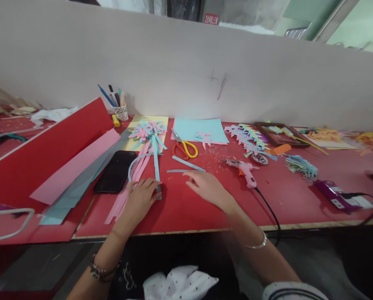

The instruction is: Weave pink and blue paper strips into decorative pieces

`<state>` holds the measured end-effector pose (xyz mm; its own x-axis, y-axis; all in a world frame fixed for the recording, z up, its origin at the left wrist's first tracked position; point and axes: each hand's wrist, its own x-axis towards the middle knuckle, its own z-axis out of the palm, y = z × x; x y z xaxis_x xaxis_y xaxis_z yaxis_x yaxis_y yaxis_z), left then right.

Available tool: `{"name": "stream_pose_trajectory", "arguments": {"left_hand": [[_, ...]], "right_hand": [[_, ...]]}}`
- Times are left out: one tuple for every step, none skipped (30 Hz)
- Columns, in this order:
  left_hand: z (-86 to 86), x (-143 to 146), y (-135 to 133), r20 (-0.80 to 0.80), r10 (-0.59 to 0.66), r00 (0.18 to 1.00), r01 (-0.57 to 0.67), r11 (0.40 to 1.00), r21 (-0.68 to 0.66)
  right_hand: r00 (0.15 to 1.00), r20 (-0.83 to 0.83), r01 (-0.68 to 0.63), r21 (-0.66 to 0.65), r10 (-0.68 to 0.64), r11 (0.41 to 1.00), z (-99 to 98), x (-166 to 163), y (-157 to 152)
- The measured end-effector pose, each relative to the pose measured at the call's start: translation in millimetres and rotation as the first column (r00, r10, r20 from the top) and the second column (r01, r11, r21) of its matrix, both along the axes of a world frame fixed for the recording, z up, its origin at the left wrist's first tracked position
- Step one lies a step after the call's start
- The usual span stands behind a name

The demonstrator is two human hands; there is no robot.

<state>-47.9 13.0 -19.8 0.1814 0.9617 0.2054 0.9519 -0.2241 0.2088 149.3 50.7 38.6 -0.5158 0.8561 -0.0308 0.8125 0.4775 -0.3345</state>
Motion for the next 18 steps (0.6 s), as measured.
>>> {"name": "stream_pose_trajectory", "arguments": {"left_hand": [[-0.8, 0.8, -0.6, -0.001, -0.001, 1.0, 0.001, 1.0, -0.002], [-1.4, 1.5, -1.4, -0.002, -0.006, 1.0, 0.006, 1.0, -0.001], [-1.9, 2.0, -2.3, -0.001, -0.01, 1.0, 0.01, 1.0, 0.002], [-2.2, 1.9, -3.3, 0.005, -0.014, 1.0, 0.014, 1.0, 0.011], [-2.2, 1.2, -4.5, 0.017, -0.016, 1.0, 0.015, 1.0, 0.025], [-1.8, -0.3, -5.8, 0.035, -0.011, 0.999, 0.01, 0.999, 0.045], [-0.9, -2.7, -7.2, 0.056, 0.002, 0.998, -0.006, 0.997, 0.072], [0.6, -5.8, -8.7, 0.079, 0.021, 0.997, -0.029, 0.994, 0.101], [2.5, -9.7, -10.3, 0.101, 0.043, 0.994, -0.056, 0.99, 0.126], [4.8, -13.8, -11.8, 0.122, 0.066, 0.99, -0.084, 0.986, 0.144], [7.2, -17.9, -13.2, 0.141, 0.084, 0.986, -0.105, 0.983, 0.148], [9.4, -21.7, -14.4, 0.162, 0.094, 0.982, -0.117, 0.983, 0.144], [11.2, -24.8, -15.3, 0.183, 0.095, 0.978, -0.121, 0.983, 0.135], [12.4, -26.9, -16.0, 0.205, 0.093, 0.974, -0.121, 0.985, 0.125], [13.0, -28.1, -16.5, 0.227, 0.089, 0.97, -0.118, 0.986, 0.118], [13.0, -28.3, -16.9, 0.247, 0.085, 0.965, -0.116, 0.987, 0.114], [12.4, -27.7, -17.1, 0.264, 0.083, 0.961, -0.116, 0.987, 0.112], [11.5, -26.6, -17.3, 0.279, 0.077, 0.957, -0.112, 0.988, 0.11]], "right_hand": [[0.994, -0.034, -0.104, -0.003, 0.104, 0.995, -1.0, -6.7, 5.5], [0.98, -0.06, -0.188, 0.0, 0.188, 0.982, -3.1, -15.1, 12.4], [0.967, -0.079, -0.244, 0.005, 0.244, 0.97, -6.3, -24.8, 20.4], [0.951, -0.089, -0.295, 0.018, 0.295, 0.955, -10.5, -35.5, 29.2], [0.936, -0.091, -0.338, 0.033, 0.34, 0.94, -15.4, -46.6, 38.0], [0.923, -0.074, -0.376, 0.039, 0.378, 0.926, -20.5, -57.2, 46.3], [0.918, -0.04, -0.395, 0.027, 0.395, 0.918, -25.6, -66.8, 53.4], [0.923, 0.001, -0.385, 0.006, 0.385, 0.923, -30.2, -74.8, 59.1], [0.928, 0.038, -0.37, -0.024, 0.371, 0.929, -34.2, -80.9, 62.9], [0.929, 0.068, -0.362, -0.055, 0.365, 0.931, -37.3, -85.0, 64.9], [0.929, 0.092, -0.352, -0.078, 0.358, 0.933, -39.6, -87.1, 65.5], [0.928, 0.107, -0.347, -0.089, 0.356, 0.933, -40.9, -87.6, 64.8], [0.929, 0.113, -0.345, -0.088, 0.353, 0.935, -41.5, -86.9, 63.4], [0.931, 0.112, -0.341, -0.075, 0.348, 0.937, -41.5, -85.5, 61.6], [0.934, 0.106, -0.336, -0.054, 0.34, 0.94, -41.0, -83.7, 59.7], [0.937, 0.098, -0.332, -0.035, 0.334, 0.942, -40.4, -81.8, 57.9], [0.939, 0.092, -0.33, -0.018, 0.33, 0.944, -39.7, -80.2, 56.1], [0.94, 0.092, -0.331, -0.006, 0.33, 0.944, -39.1, -79.0, 54.4]]}}
